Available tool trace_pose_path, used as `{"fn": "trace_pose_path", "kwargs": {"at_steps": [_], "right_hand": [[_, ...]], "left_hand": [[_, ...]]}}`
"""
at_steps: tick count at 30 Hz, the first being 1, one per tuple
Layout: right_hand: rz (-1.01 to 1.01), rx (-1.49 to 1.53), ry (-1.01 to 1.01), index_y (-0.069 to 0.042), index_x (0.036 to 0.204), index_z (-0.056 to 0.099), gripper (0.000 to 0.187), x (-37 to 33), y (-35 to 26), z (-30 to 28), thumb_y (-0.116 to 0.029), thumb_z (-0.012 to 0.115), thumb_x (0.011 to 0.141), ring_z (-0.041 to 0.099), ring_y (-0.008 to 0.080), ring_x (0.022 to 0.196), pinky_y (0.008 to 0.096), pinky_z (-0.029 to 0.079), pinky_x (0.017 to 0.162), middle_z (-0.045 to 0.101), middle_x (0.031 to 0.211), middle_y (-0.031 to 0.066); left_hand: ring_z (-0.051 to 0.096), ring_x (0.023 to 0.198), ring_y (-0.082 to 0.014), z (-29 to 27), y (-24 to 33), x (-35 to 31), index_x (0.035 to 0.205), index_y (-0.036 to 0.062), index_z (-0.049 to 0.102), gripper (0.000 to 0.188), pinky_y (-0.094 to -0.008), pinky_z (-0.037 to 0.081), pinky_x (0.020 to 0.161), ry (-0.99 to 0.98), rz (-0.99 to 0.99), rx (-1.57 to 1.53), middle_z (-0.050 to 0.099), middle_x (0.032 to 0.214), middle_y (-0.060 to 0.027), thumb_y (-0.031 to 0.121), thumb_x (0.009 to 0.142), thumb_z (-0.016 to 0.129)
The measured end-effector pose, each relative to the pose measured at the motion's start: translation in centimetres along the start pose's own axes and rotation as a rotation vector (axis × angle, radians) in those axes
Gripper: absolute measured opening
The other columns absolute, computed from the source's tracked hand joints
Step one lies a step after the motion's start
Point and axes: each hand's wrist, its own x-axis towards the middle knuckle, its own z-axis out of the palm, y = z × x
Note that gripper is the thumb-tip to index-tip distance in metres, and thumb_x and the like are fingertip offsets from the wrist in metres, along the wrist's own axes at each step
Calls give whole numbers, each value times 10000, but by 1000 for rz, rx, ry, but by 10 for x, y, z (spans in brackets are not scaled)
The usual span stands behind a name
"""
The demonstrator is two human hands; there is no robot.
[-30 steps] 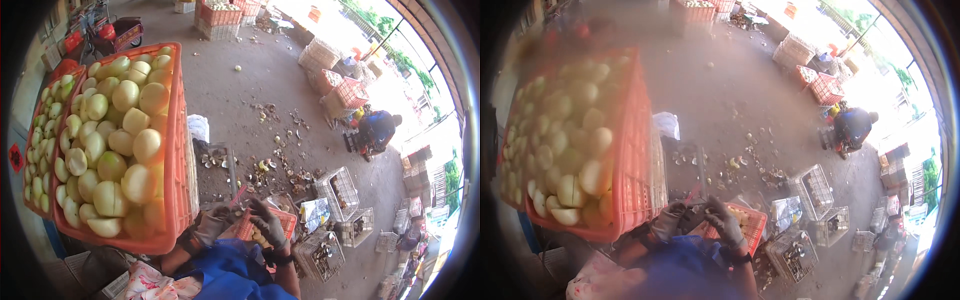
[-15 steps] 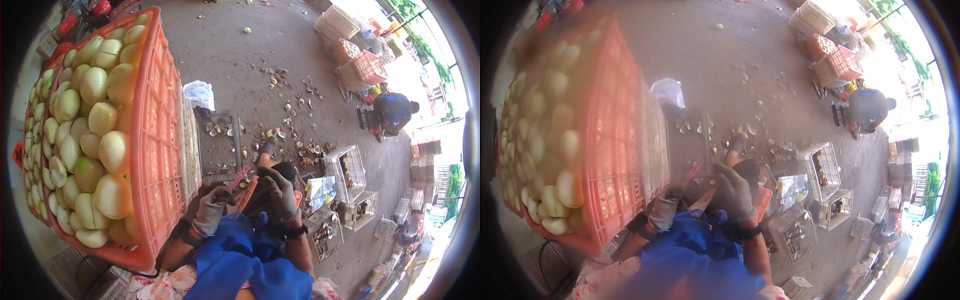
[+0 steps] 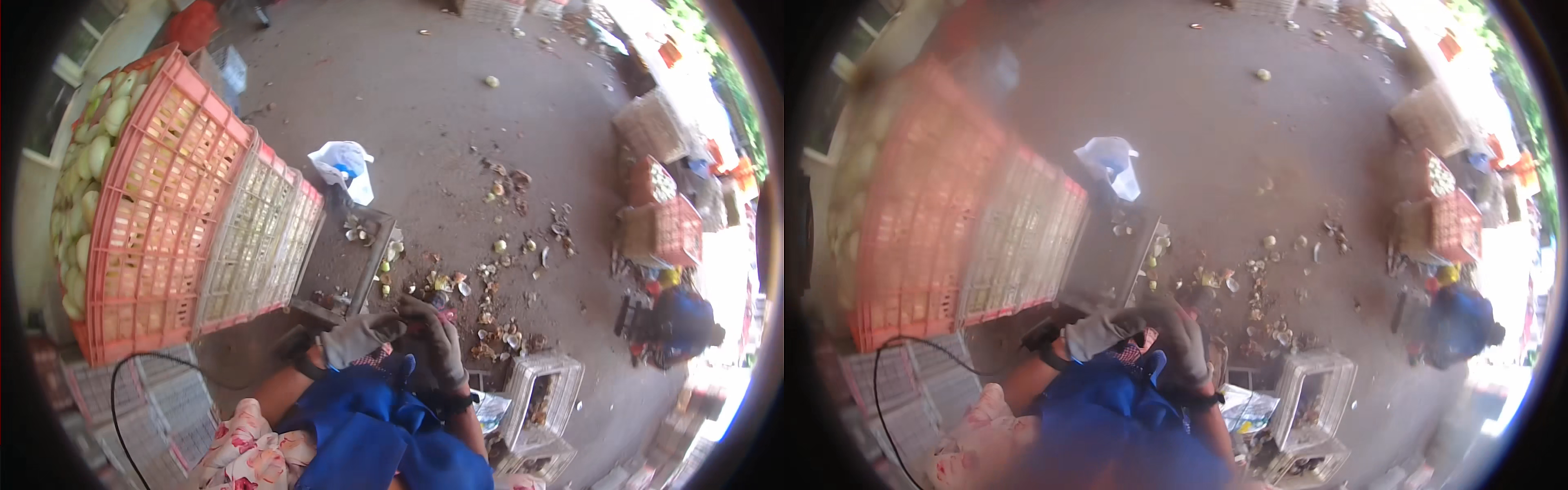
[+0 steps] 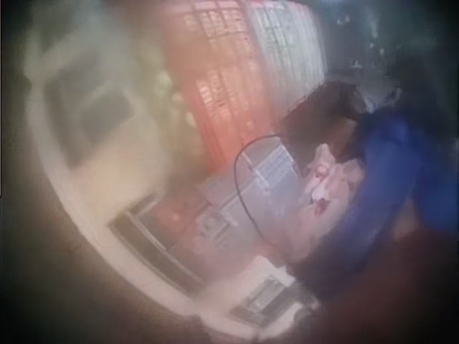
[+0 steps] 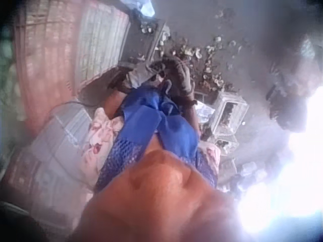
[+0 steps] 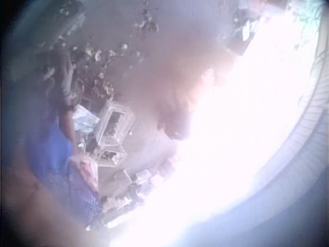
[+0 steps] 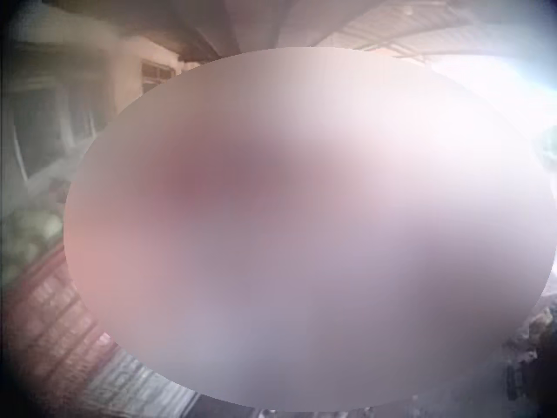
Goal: The recorder peels onions with a cleaver and later handles pink decorative sticks.
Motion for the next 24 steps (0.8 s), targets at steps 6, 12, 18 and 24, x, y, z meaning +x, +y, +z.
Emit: {"fn": "trace_pose_path", "kwargs": {"at_steps": [6,12,18,24], "right_hand": [[580,988,222,-34,1041,628,168,-18,2,-84,51,573,907,671,185,880,304,536,757,698,1011,106],[622,590,222,52,1216,618,455,-46,29,-131,-359,493,1064,665,177,989,321,565,839,668,1152,109],[307,777,-232,-76,1506,420,760,13,49,-168,-639,436,996,468,304,1362,450,366,1137,437,1519,175],[323,1358,-125,-106,1598,232,1039,15,41,-210,-791,491,862,316,331,1481,473,302,1200,268,1636,157]], "left_hand": [[700,806,-150,100,56,49,1274,140,695,352,-304,560,726,121,45,47,748,948,-68,308,965,702],[735,909,-197,134,61,61,1300,142,679,377,-311,577,795,168,27,431,756,1042,-126,157,925,715],[585,577,-81,114,74,69,1203,50,713,261,-240,447,492,474,115,495,704,779,5,199,998,651],[441,443,-25,91,63,113,1147,82,720,256,-198,297,396,581,-94,-357,687,748,-5,275,1036,592]]}}
